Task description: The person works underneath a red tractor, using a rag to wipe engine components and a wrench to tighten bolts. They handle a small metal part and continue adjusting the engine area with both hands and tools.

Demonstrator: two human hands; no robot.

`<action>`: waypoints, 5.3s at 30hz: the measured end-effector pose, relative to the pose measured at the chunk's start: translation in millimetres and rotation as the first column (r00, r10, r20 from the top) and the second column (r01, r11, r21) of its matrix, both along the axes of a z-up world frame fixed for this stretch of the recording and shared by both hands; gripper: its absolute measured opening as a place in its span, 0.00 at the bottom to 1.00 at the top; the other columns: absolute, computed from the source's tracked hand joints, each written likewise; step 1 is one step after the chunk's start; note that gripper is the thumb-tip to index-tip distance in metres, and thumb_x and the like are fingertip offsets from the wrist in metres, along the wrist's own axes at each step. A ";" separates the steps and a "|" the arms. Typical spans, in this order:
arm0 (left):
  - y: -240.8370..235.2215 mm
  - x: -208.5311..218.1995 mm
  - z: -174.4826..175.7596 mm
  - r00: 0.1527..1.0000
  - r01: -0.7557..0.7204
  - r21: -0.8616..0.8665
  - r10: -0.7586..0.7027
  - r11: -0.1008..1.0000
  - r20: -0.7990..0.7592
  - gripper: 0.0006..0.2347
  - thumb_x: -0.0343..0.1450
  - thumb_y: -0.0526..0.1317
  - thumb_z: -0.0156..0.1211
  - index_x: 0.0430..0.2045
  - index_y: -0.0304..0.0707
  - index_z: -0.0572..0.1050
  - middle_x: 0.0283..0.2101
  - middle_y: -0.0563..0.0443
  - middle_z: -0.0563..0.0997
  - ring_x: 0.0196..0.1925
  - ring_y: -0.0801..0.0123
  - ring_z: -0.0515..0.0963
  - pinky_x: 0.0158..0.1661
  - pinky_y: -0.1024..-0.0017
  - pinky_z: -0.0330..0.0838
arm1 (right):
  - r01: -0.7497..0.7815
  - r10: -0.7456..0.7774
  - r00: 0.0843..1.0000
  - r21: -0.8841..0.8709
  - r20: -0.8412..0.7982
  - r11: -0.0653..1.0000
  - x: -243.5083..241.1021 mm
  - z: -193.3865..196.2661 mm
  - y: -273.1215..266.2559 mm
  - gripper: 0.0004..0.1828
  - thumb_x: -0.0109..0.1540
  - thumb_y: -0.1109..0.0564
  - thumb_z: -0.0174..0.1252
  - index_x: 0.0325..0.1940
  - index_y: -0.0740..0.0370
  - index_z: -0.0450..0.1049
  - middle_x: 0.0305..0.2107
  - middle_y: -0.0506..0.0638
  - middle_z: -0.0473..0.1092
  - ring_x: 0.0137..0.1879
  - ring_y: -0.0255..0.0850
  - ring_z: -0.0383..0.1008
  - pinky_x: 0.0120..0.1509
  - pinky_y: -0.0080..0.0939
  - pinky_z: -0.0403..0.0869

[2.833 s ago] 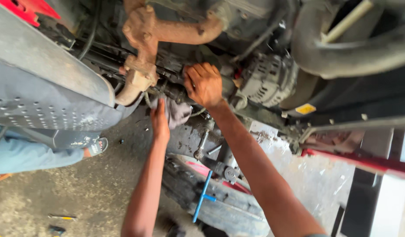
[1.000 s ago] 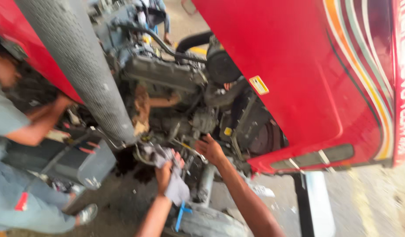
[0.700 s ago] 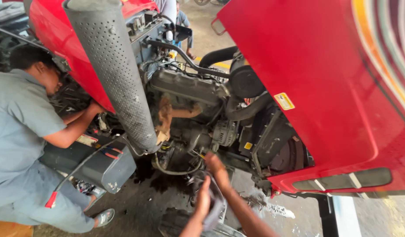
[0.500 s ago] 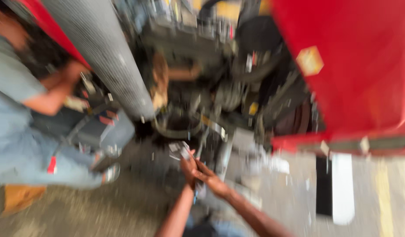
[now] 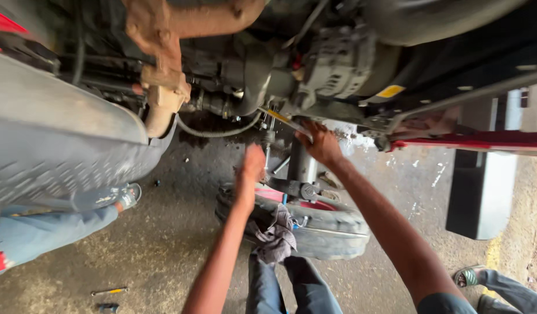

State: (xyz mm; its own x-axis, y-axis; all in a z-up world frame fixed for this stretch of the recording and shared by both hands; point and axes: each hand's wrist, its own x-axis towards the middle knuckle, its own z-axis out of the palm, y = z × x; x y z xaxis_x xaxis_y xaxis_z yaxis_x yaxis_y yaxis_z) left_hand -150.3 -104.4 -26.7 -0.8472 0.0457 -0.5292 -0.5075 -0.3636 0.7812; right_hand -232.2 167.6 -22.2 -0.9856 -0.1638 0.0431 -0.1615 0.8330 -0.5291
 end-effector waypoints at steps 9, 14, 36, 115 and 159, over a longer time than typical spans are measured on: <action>-11.6 -152.5 -26.3 0.879 -0.192 0.783 0.459 0.592 -0.131 0.33 0.75 0.66 0.38 0.73 0.50 0.57 0.76 0.54 0.59 0.75 0.60 0.59 0.73 0.55 0.50 | 0.020 0.163 0.949 -0.571 0.269 0.821 -50.8 -51.3 6.8 0.23 0.67 0.44 0.55 0.58 0.62 0.76 0.41 0.51 0.78 0.45 0.36 0.77 0.51 0.36 0.75; -13.3 -156.8 -27.8 0.885 -0.147 0.839 0.448 0.523 -0.124 0.32 0.77 0.66 0.40 0.73 0.49 0.59 0.75 0.54 0.61 0.74 0.61 0.60 0.72 0.57 0.52 | 0.129 -0.080 0.921 -0.104 0.382 0.986 -22.5 8.7 -29.9 0.16 0.72 0.48 0.55 0.52 0.60 0.82 0.23 0.56 0.69 0.30 0.39 0.65 0.35 0.43 0.67; -5.8 -164.1 -29.5 0.841 -0.217 0.845 0.533 0.489 -0.093 0.27 0.78 0.64 0.42 0.66 0.49 0.69 0.71 0.57 0.68 0.73 0.66 0.64 0.72 0.57 0.52 | 0.584 0.548 0.440 -0.690 0.711 0.427 -14.7 -5.1 -46.7 0.20 0.65 0.56 0.52 0.62 0.58 0.71 0.29 0.42 0.66 0.29 0.31 0.66 0.27 0.31 0.65; -6.3 -162.8 3.1 0.825 -0.281 0.781 0.557 0.558 -0.101 0.33 0.76 0.66 0.34 0.67 0.43 0.67 0.69 0.54 0.70 0.72 0.63 0.66 0.71 0.54 0.53 | 0.149 0.190 0.685 -0.390 0.703 0.909 -36.2 26.7 -21.2 0.20 0.69 0.43 0.53 0.48 0.62 0.76 0.24 0.48 0.64 0.27 0.36 0.61 0.29 0.40 0.61; -8.2 -164.1 -3.9 0.806 -0.209 0.895 0.587 0.394 -0.071 0.30 0.76 0.66 0.39 0.67 0.48 0.65 0.68 0.54 0.69 0.71 0.58 0.65 0.69 0.47 0.55 | 0.178 0.311 0.627 -0.520 0.715 0.835 -80.6 -23.9 -3.0 0.24 0.68 0.40 0.53 0.59 0.59 0.74 0.39 0.52 0.77 0.43 0.42 0.77 0.50 0.43 0.77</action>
State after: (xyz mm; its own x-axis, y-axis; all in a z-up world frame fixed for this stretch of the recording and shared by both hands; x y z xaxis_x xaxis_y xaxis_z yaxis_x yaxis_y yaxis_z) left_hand -314.4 -112.7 -30.6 -0.9856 -0.1057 -0.1323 0.0992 -0.9936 0.0546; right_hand -312.9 164.7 -46.1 -0.6796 -0.4236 -0.5989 0.4486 0.4060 -0.7962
